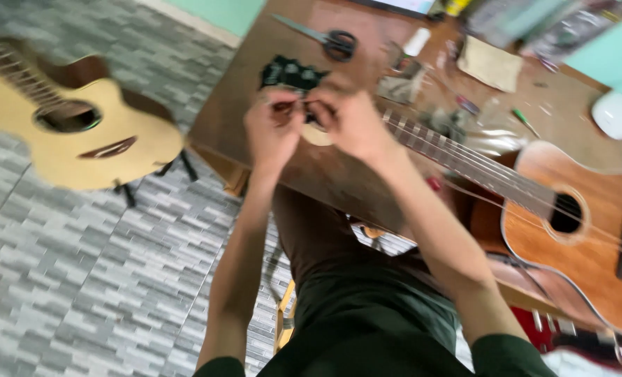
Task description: The person is threading a new string onto an acoustic guitar and winding the tuning peg to tighten it.
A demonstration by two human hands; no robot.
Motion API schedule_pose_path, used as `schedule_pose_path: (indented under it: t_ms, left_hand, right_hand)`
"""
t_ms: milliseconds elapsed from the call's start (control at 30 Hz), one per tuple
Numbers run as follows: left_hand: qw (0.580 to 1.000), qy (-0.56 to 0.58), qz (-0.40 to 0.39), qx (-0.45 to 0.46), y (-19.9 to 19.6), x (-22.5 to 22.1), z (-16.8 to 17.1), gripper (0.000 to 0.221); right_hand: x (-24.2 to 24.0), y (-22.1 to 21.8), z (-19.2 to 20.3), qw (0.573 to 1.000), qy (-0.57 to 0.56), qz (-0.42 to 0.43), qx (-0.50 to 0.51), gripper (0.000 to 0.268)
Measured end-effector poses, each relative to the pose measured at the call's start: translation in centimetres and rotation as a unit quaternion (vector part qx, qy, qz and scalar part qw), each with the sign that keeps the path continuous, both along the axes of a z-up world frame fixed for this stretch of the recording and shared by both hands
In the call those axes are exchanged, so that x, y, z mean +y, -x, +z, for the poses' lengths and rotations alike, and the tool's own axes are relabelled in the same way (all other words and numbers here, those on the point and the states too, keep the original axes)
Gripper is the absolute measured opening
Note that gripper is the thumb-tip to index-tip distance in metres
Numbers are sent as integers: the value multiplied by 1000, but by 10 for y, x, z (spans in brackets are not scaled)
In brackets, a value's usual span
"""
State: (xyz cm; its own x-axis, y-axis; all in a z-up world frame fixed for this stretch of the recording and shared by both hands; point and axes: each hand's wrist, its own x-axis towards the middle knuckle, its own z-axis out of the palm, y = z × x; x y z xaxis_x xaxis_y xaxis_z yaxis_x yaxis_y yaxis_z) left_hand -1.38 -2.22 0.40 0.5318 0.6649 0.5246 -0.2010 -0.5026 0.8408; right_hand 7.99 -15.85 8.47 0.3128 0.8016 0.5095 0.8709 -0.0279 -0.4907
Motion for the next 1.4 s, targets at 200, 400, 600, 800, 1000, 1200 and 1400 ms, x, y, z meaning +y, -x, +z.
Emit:
schedule_pose_path:
  t_ms: [200, 400, 600, 800, 1000, 1200, 1400]
  left_hand:
    - [984, 125, -98, 82, 66, -27, 24, 13]
    - [978, -14, -202, 52, 124, -52, 27, 9]
    - [990, -26, -130, 53, 129, -73, 19, 21]
    - [984, -147, -90, 42, 137, -100, 32, 22]
    - [987, -145, -67, -18, 131, -117, 13, 20]
    - [982, -105, -156, -3, 146, -106, -7, 22]
    - [989, 62, -136, -8, 169, -81, -49, 30]
  right_hand:
    - [-49, 76, 6, 999, 12, -50, -14, 14]
    - [-80, 125, -12, 992, -25, -125, -13, 14]
    - [-91, 157, -47, 990, -20, -128, -62, 17]
    - [-110, 147, -38, 983, -2, -160, -94, 16]
    - [-121, 157, -43, 989, -46, -124, 69, 10]
    - [-123, 171, -41, 959, -38, -57, 274, 10]
    - [-118, 176, -52, 993, 14, -79, 82, 11]
